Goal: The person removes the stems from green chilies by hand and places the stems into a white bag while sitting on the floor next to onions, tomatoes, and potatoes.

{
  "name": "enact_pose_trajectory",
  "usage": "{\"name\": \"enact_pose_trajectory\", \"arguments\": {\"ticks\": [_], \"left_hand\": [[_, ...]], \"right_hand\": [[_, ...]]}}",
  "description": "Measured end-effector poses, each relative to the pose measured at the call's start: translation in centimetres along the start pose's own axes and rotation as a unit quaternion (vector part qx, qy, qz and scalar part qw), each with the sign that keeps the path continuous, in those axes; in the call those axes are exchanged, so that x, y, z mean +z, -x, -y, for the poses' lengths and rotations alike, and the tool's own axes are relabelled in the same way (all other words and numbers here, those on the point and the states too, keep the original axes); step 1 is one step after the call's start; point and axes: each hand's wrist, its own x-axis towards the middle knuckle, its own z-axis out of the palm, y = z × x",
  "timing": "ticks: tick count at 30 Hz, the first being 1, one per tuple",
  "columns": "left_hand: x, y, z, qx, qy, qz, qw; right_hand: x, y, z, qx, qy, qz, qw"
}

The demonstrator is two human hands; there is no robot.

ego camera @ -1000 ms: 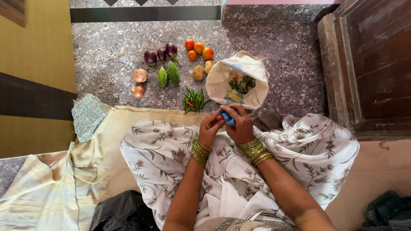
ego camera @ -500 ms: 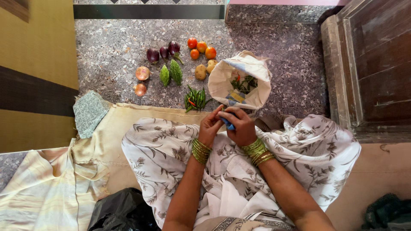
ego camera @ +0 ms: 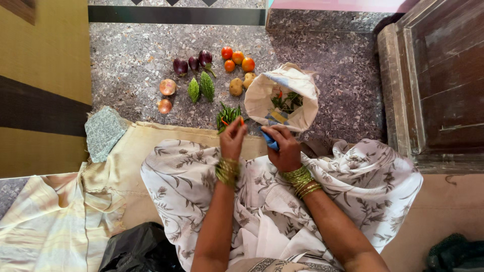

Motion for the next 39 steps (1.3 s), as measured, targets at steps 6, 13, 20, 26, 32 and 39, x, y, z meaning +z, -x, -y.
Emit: {"name": "enact_pose_trajectory", "arguments": {"ticks": [6,13,20,26,32,39], "left_hand": [[-2.3,-7.7,-1.5,0.054,-0.410,-0.058,0.909],[-2.3,-8.5,1.6,0.050,-0.527,-0.114,0.841],[-0.3,-5.4,-3.2,0.159,-0.544,-0.136,0.812],[7.8,-7.5,-4.3,0.226,-0.365,0.058,0.901],[15.6,-13.2,-0.9,0.171,-0.499,0.099,0.844],[15.8,-14.3,1.6,0.173,-0.538,0.129,0.815]], "right_hand": [[0.2,0.0,-0.5,0.052,0.008,0.006,0.999],[1.1,0.3,0.0,0.055,0.015,0.095,0.994],[1.7,0.1,-0.1,0.050,0.001,0.142,0.989],[4.2,1.2,-1.6,0.059,0.024,0.240,0.969],[5.3,2.4,-3.2,0.047,-0.045,0.197,0.978],[5.4,2.2,-3.9,0.069,-0.064,0.182,0.979]]}}
